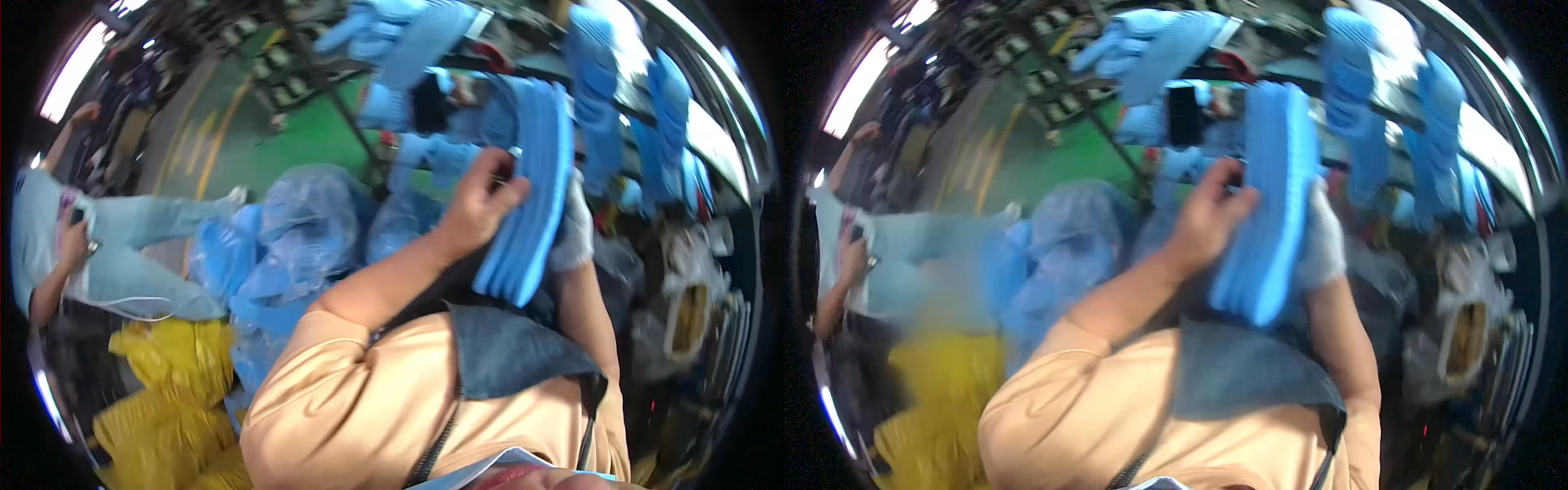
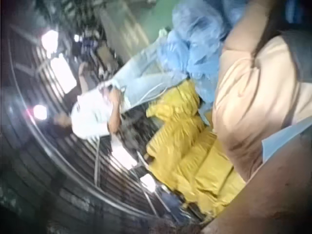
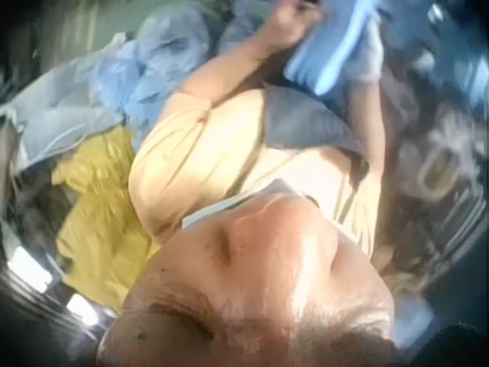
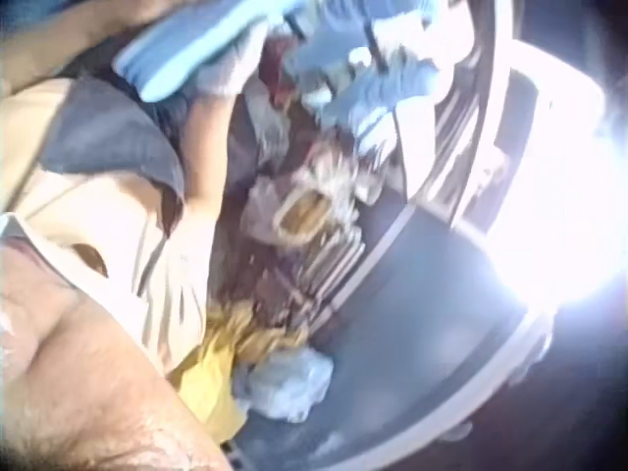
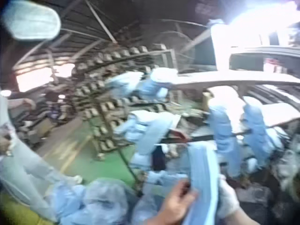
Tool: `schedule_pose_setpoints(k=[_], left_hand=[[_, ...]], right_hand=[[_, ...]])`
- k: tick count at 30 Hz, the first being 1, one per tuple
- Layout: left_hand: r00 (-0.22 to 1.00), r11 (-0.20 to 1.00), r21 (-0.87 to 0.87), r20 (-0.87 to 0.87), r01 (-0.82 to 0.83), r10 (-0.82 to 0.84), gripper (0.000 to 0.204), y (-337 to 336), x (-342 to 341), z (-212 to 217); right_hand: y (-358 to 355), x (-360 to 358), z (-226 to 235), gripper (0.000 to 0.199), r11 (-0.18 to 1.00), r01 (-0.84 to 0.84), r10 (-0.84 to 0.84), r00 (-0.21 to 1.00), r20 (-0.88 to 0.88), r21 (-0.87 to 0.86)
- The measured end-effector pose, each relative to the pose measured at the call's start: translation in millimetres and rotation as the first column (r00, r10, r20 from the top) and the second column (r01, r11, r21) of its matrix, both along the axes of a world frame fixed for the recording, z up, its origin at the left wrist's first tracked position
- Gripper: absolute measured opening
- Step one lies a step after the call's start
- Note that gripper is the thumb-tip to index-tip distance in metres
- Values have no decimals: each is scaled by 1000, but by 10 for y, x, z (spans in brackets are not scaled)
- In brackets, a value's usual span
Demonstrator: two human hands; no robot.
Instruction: The person picks up blue plastic slippers from a large pile of packaged goods. They hold the slippers in both hands, turning them over to inspect the soles and upper surfaces. The person repeatedly handles multiple pairs, examining them closely before placing them back into the pile or onto a nearby rack.
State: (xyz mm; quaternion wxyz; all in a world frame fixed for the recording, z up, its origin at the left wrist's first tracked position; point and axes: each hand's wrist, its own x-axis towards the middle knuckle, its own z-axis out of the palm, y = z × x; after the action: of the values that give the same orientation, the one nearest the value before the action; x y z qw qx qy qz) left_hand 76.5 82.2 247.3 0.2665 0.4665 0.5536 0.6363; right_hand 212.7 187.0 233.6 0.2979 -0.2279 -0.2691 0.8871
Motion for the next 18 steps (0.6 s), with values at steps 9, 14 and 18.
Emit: schedule_pose_setpoints(k=[9,14,18], left_hand=[[992,992,67,60,108,-113,27,44,65,34],[986,998,35,-161,-47,52,16,34,31,112],[936,986,-9,-318,-164,153,11,9,-92,226]], right_hand=[[43,20,-109,55,974,-196,137,911,-388,-116],[46,18,-189,55,972,-191,134,931,-339,-140],[-47,-50,-86,53,973,-151,102,961,-259,-177]])
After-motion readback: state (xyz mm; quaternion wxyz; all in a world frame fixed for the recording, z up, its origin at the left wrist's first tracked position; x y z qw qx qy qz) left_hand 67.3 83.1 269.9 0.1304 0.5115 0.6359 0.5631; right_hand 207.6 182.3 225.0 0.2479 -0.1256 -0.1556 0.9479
